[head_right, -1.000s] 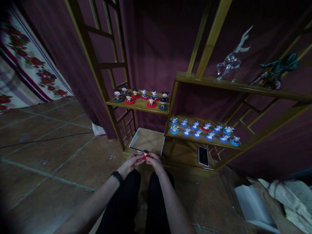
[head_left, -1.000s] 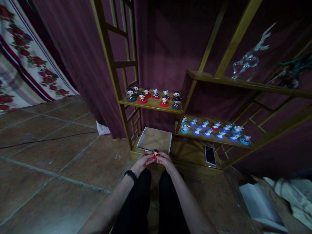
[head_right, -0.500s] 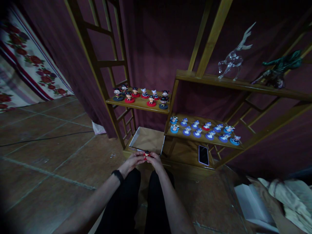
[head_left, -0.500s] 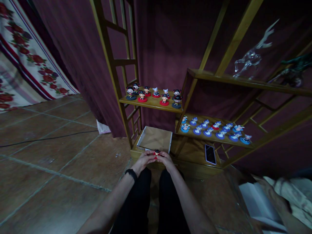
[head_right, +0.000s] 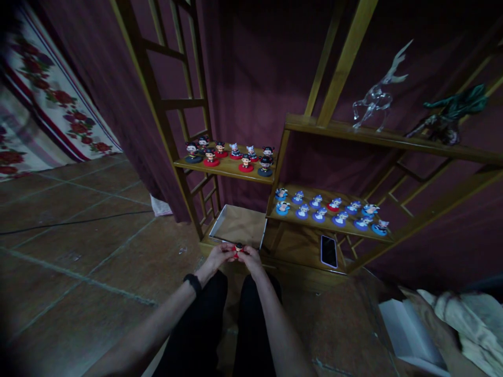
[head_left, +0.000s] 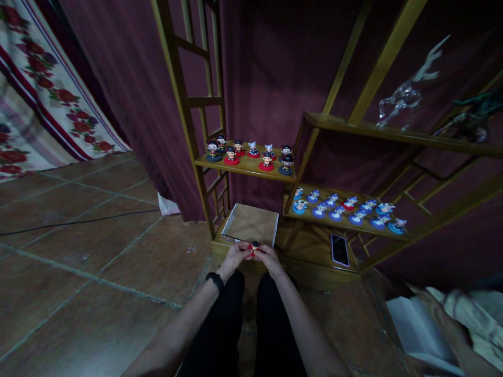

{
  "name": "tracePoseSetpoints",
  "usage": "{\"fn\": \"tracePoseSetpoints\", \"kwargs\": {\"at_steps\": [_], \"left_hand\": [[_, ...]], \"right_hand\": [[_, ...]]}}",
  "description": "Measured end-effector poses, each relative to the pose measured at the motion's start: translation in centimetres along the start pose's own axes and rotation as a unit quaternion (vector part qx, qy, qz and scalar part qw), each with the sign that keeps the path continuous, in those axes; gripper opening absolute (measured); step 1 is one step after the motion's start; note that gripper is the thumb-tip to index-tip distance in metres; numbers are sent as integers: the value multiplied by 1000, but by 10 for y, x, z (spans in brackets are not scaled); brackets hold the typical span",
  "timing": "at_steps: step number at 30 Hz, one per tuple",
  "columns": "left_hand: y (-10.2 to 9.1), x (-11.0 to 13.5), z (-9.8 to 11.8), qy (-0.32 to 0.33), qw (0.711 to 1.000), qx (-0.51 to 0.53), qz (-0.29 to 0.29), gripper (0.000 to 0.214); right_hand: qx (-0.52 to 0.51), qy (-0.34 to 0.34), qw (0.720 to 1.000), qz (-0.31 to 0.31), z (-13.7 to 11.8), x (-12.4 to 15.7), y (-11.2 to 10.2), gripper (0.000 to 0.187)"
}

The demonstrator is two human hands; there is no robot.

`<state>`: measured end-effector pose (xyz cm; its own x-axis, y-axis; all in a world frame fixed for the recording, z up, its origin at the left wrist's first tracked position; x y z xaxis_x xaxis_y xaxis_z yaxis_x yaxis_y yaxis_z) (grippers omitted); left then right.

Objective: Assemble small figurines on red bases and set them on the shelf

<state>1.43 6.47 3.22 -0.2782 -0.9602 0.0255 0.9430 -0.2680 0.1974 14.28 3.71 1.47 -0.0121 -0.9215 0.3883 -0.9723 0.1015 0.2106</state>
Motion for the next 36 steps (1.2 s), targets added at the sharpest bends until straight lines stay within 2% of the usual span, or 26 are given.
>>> {"fn": "tracePoseSetpoints", "kwargs": {"at_steps": [6,13,20,23,26,31,34,36], "left_hand": [[0,-5,-5,87,986,-136,-30,23],[3,4,9,147,926,-346,-41,13],[15,20,27,170,882,-437,-57,21],[19,26,30,189,842,-497,-98,27],[22,32,34,217,787,-561,-138,31],[25,36,42,268,704,-637,-163,32],[25,36,46,293,678,-652,-170,33],[24,36,47,301,675,-650,-173,32]], "right_hand": [[-7,-18,1000,20,0,-1,-2,33],[-6,6,1000,10,2,0,0,36],[-47,4,999,-1,1,4,-1,43],[-42,-7,999,9,-3,7,0,44],[-33,-25,999,19,-6,8,1,41],[-31,-60,998,15,-8,8,2,36],[-31,-70,997,8,-7,8,2,37],[-27,-69,997,8,-8,9,3,37]]}}
Point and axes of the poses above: each hand's wrist, its own x-axis away from the middle knuckle, its own y-axis out of the palm, z = x × y, the point moved 3 cm from there along -x, towards the middle knuckle, and after that the axes turned 12 degrees about y, right-handed, at the moved point
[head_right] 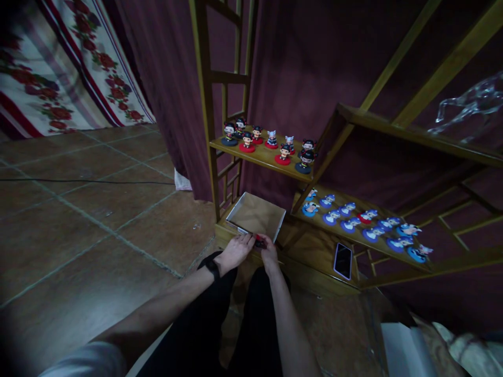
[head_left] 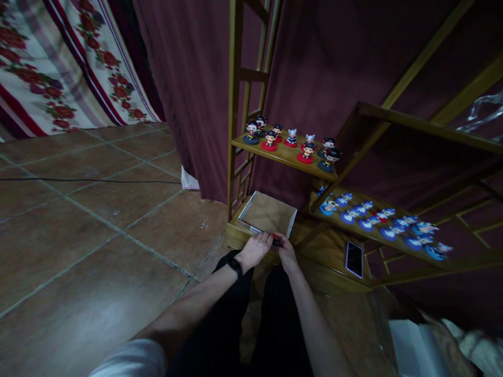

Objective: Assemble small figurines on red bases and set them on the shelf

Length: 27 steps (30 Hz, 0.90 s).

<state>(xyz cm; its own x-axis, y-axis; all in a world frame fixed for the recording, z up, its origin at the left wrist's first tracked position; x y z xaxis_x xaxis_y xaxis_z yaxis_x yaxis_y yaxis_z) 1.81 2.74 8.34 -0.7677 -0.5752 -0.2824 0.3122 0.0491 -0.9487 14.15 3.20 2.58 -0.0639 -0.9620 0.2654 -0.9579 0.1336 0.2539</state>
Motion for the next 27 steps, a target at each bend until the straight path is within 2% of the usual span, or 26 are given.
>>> {"fn": "tracePoseSetpoints", "kwargs": {"at_steps": [5,10,17,22,27], "left_hand": [[1,1,-2,-3,1000,8,-1,34],[3,1,-3,-4,1000,11,-2,34],[5,2,-8,-50,996,74,9,28],[11,0,-24,-128,970,202,47,20],[19,-3,-34,-173,936,295,86,10]], "right_hand": [[19,4,1000,18,0,1,1,37],[15,2,1000,7,1,-1,0,35],[5,6,1000,16,7,-6,-3,36],[-2,64,998,6,15,-9,-4,40],[8,80,997,0,13,-7,-1,37]]}}
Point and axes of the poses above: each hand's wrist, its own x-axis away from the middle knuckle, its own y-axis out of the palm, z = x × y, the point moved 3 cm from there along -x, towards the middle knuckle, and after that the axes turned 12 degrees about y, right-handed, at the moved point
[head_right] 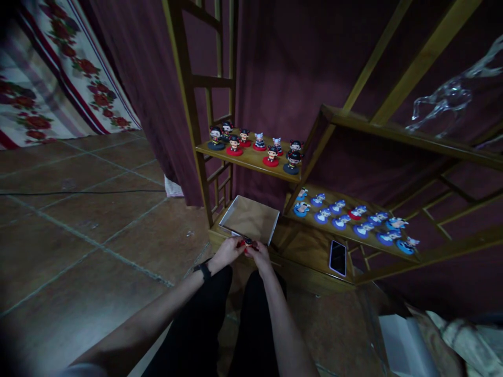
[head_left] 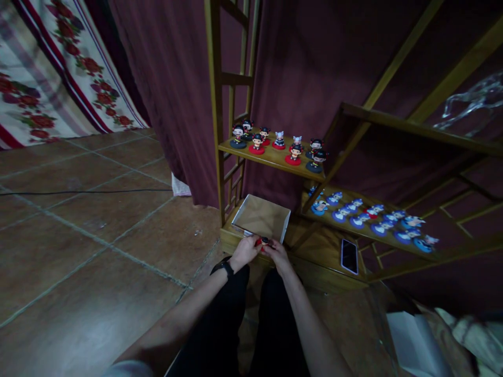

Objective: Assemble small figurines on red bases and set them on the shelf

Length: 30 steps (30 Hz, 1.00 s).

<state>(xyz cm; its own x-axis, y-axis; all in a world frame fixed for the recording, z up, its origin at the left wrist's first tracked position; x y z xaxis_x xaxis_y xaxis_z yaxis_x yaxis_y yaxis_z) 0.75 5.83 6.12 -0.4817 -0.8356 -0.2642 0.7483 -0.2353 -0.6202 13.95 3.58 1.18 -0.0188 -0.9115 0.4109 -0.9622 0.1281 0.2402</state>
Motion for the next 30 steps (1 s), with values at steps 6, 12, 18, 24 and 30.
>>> {"fn": "tracePoseSetpoints", "kwargs": {"at_steps": [6,12,18,24,30], "left_hand": [[3,-4,-6,7,1000,21,-7,12],[6,-6,-13,-12,998,68,0,15],[11,-6,-21,-36,993,112,5,14],[18,-8,-29,-89,952,292,-3,17],[17,-6,-31,-142,921,364,1,24]], "right_hand": [[6,5,1000,8,-3,3,1,33],[5,13,1000,18,-1,0,-1,31],[8,19,999,35,-3,1,1,27],[-11,21,1000,17,-3,-1,1,32],[-29,21,999,-13,-2,-1,0,36]]}}
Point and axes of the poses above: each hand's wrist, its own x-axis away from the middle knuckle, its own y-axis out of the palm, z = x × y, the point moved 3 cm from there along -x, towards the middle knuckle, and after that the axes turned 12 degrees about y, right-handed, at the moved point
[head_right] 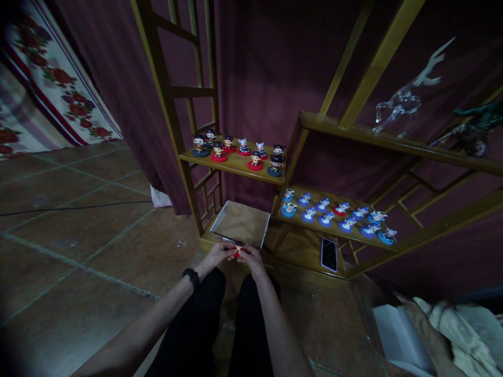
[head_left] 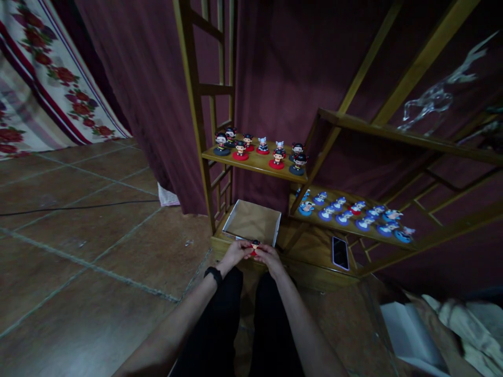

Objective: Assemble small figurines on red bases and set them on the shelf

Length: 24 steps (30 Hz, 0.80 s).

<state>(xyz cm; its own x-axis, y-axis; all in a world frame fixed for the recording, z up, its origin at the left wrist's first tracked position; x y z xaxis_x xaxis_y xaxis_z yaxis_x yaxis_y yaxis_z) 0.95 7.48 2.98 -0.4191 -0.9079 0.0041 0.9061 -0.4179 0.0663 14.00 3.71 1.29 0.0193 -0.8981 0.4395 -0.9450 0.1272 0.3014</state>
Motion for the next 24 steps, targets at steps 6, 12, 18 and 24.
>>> {"fn": "tracePoseSetpoints", "kwargs": {"at_steps": [6,12,18,24], "left_hand": [[-2,-1,-5,-1,1000,-8,17,21],[-1,-2,-6,25,999,-15,31,20],[0,-1,-2,44,998,-11,42,26],[-1,-2,-3,11,1000,-7,13,32]], "right_hand": [[9,9,1000,2,1,0,3,32],[19,11,1000,17,2,-3,6,26],[-10,18,1000,15,4,-5,3,33],[-31,9,999,-12,4,-2,0,33]]}}
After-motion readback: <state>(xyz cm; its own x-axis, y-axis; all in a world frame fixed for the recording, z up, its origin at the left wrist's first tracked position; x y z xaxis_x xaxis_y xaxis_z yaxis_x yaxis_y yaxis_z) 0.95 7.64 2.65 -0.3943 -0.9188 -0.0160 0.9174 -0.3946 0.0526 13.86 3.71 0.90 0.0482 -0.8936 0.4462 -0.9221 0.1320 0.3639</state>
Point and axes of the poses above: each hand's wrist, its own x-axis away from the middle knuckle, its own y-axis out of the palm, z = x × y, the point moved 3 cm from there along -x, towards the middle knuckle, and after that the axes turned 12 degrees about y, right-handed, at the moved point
